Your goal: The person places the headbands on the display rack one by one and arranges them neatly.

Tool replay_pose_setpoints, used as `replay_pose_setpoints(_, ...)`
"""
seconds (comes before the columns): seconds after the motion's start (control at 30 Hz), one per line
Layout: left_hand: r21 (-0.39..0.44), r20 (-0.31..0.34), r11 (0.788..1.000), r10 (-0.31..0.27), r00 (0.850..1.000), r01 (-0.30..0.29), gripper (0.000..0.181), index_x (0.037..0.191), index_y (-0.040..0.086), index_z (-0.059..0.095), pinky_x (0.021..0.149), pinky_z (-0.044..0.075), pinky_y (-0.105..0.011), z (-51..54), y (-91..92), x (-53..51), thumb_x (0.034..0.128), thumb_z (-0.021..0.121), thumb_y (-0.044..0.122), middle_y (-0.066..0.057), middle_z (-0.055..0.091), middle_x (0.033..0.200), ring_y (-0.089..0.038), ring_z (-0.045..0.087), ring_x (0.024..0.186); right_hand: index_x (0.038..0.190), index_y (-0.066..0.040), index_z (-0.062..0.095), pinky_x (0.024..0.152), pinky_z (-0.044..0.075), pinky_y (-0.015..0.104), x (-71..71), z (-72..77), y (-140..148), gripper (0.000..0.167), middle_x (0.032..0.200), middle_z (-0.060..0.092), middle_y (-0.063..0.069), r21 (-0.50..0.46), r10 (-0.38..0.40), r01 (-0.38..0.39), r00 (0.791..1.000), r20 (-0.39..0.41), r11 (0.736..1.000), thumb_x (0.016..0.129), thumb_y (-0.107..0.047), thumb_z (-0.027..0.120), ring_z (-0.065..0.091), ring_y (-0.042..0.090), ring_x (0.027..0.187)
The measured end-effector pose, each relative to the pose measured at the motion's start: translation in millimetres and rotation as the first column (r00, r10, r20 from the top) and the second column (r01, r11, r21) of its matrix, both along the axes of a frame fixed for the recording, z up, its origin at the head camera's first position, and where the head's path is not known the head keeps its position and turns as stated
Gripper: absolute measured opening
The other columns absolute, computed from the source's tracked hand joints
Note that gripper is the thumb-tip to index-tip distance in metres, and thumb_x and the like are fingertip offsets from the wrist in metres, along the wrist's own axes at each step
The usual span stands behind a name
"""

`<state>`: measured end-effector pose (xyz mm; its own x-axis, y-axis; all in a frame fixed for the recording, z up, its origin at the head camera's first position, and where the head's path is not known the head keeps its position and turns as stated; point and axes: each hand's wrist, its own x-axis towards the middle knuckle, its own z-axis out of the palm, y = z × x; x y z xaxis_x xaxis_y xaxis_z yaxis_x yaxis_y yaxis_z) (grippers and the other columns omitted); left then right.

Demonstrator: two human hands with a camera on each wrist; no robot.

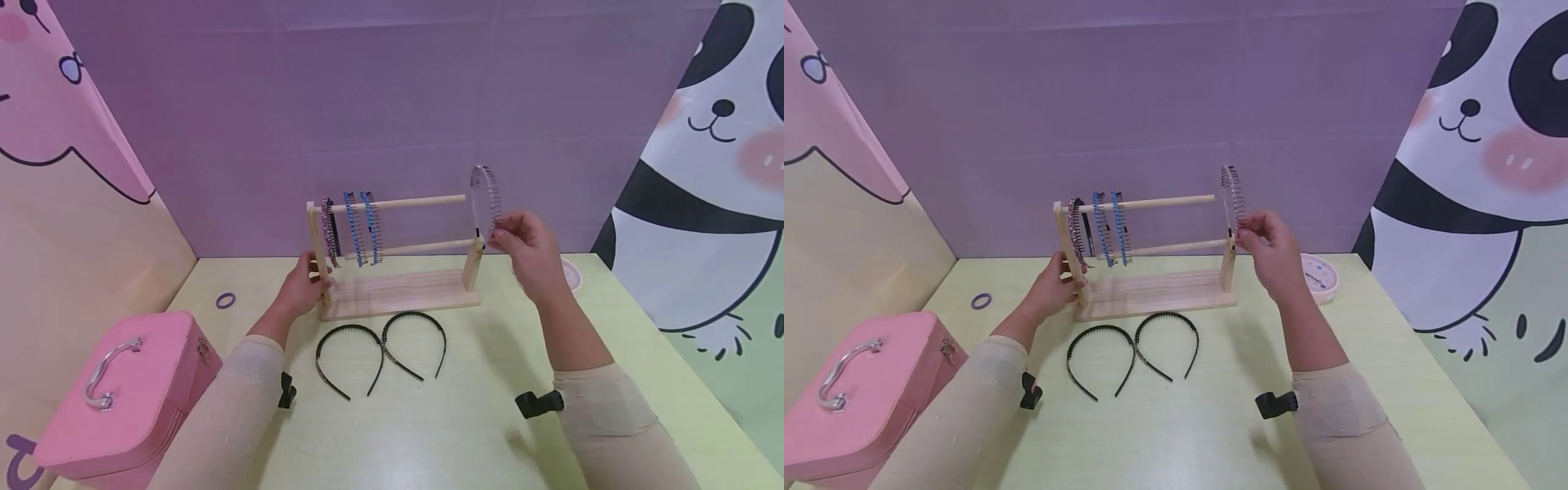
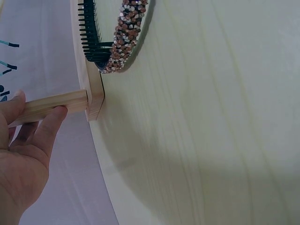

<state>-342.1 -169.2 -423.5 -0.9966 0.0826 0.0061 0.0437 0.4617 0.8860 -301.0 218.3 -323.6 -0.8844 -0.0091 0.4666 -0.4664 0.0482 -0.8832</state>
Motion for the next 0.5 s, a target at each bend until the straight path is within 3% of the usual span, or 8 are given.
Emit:
replay_pose_setpoints(0.33,0.000,-0.022,1.000,-0.012,1.000,0.012,0.048,0.140,0.014,0.030,0.091,0.054,-0.046,1.8,0.0,1.9,0.0998,0.057,0.011,-0.015,0.051,0.135,-0.031,0.054,0.129,0.102,-0.001,0.056,0.083,0.057,0.021,-2.8,2.1,-27,0.008,0.096,0.060,0.005,-0.017,0.064,-0.064,0.997,-0.038,0.998,0.096,0.004,0.057,0.063,0.014,0.089)
replay_pose_setpoints(0.5,-0.010,-0.038,1.000,-0.017,0.999,0.016,0.048,0.140,0.014,0.030,0.089,0.056,-0.044,0.5,-0.5,1.7,0.0998,0.056,0.010,-0.014,0.052,0.133,-0.031,0.055,0.128,0.107,0.004,0.055,0.085,0.056,0.021,-4.0,0.1,-43,0.012,0.097,0.059,0.007,0.079,0.044,-0.041,0.998,-0.034,0.996,0.097,-0.001,0.057,0.064,0.015,0.090)
